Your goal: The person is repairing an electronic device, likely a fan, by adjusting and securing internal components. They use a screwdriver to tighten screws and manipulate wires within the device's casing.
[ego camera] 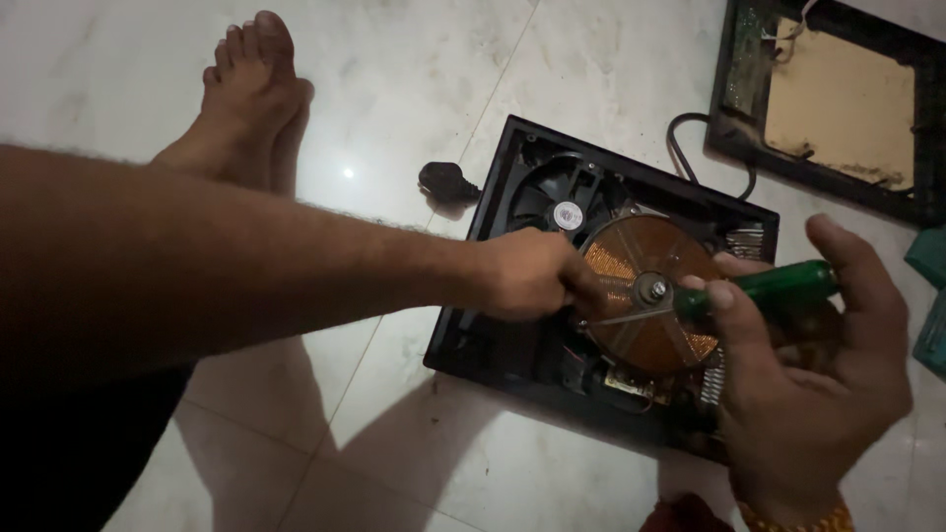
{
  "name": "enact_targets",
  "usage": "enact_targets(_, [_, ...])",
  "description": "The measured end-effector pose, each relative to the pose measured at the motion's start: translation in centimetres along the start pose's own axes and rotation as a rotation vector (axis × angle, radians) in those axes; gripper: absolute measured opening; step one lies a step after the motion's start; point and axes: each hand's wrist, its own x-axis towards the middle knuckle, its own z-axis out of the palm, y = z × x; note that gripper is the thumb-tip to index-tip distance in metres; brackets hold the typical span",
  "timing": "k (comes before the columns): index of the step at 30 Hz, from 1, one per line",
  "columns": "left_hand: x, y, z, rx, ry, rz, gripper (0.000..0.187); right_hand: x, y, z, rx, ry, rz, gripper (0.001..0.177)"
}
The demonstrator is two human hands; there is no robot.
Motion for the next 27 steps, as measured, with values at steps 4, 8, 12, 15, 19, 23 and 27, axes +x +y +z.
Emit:
enact_targets(4, [-0.2, 0.8, 0.5, 0.075, -0.033, -0.048, 0.049, -0.1, 0.2, 0.2, 0.021, -0.004, 0.010, 0.052])
enact_targets(8, [-0.5, 1.1, 0.3, 0.078, -0.023, -0.043, 0.053, -0.2, 0.8, 0.2, 0.048, -0.004, -0.015, 0.048])
enact_targets(12, [-0.6, 1.3, 0.4, 0.097, -0.014, -0.086, 0.047, -0.2, 1.3, 0.3, 0.057, -0.008, -0.046, 0.047])
enact_targets(15, [-0.7, 1.3, 0.4, 0.097, 0.000, -0.073, 0.050, -0.3, 1.5, 0.4, 0.070, -0.018, -0.043, 0.047])
enact_targets(19, [-0.7, 1.4, 0.4, 0.110, -0.013, -0.088, 0.052, -0.4, 1.6, 0.4, 0.089, -0.023, -0.036, 0.047])
enact_targets(23, [-0.7, 1.6, 0.4, 0.118, -0.025, -0.124, 0.043, -0.1, 1.5, 0.3, 0.078, -0.028, -0.053, 0.047])
enact_targets(27, [-0.7, 1.6, 0.4, 0.084, -0.036, -0.115, 0.039, -0.2, 1.3, 0.4, 0.059, -0.032, -0.057, 0.046])
